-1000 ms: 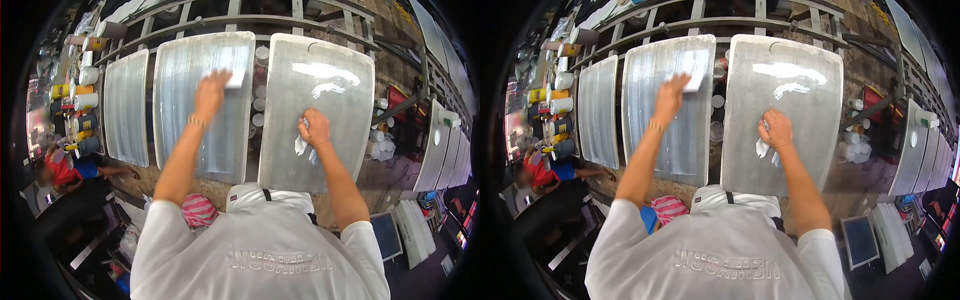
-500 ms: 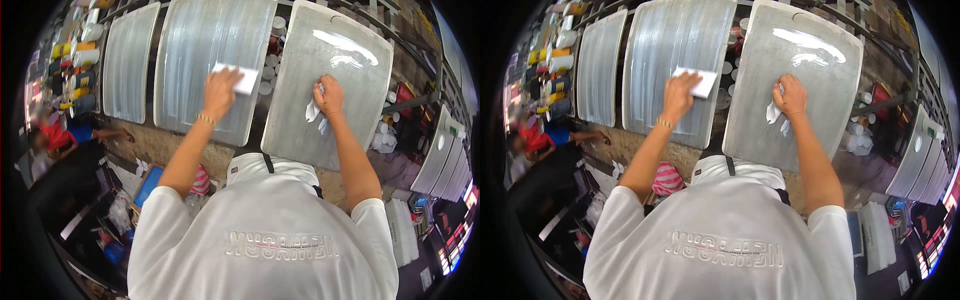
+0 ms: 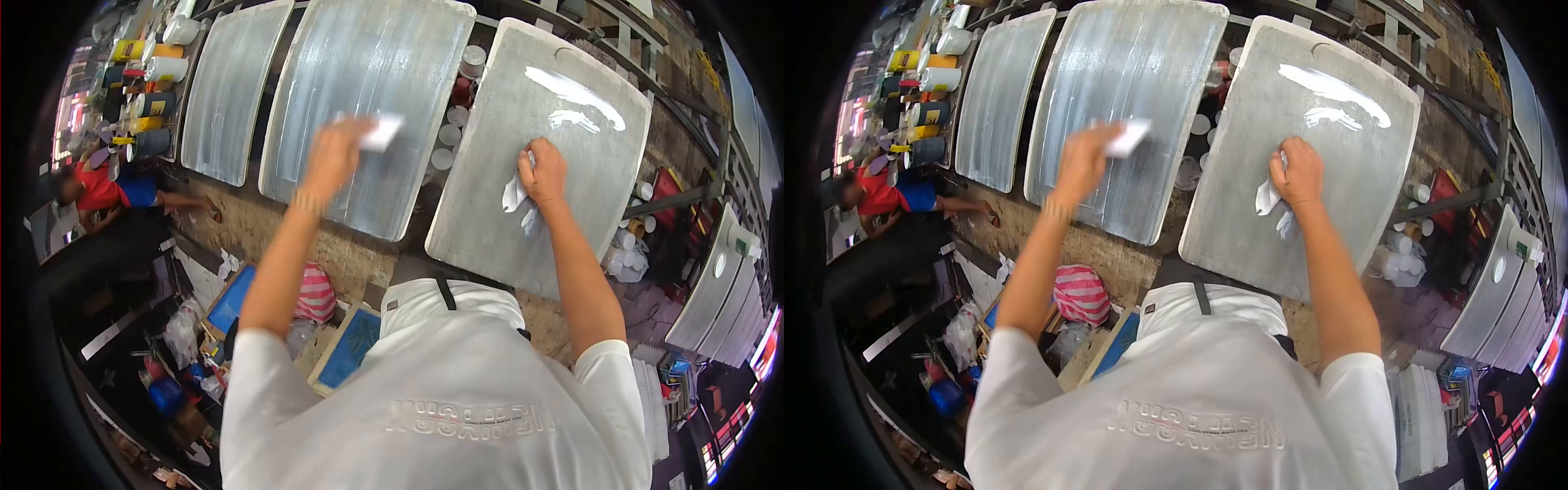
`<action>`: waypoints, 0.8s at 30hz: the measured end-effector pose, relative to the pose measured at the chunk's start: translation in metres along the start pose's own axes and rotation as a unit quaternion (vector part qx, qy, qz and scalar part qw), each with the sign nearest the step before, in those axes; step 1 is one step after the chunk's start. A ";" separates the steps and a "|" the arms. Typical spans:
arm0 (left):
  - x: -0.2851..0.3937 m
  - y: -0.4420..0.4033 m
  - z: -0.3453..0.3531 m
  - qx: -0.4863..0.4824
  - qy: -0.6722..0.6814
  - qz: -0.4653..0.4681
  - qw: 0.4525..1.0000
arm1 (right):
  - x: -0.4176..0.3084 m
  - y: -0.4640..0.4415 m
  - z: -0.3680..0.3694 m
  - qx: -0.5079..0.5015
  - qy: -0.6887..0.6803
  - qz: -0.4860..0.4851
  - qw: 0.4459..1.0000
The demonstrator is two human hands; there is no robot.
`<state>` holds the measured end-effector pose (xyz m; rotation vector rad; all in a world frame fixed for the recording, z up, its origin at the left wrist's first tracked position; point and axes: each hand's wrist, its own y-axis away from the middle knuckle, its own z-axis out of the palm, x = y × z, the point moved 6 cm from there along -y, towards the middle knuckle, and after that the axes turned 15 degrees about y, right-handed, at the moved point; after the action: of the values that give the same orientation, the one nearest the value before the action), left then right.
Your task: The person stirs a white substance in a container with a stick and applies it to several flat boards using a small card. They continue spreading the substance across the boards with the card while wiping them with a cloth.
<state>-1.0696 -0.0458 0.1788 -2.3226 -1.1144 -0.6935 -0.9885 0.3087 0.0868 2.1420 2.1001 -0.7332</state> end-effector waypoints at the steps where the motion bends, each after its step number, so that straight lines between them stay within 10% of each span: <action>1: -0.028 -0.046 0.003 0.005 -0.031 0.018 0.999 | 0.000 0.001 0.001 -0.005 -0.002 0.001 1.000; 9: -0.154 -0.233 0.034 0.035 -0.065 0.002 0.997 | 0.003 0.012 0.005 -0.024 0.013 0.037 0.999; 24: -0.001 0.250 -0.012 -0.166 -0.037 -0.192 0.966 | 0.000 0.006 0.005 -0.023 0.034 0.018 0.999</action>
<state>-0.8720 -0.1938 0.1392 -2.4405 -1.6162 -1.0097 -0.9848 0.3066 0.0804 2.2045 2.0825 -0.6105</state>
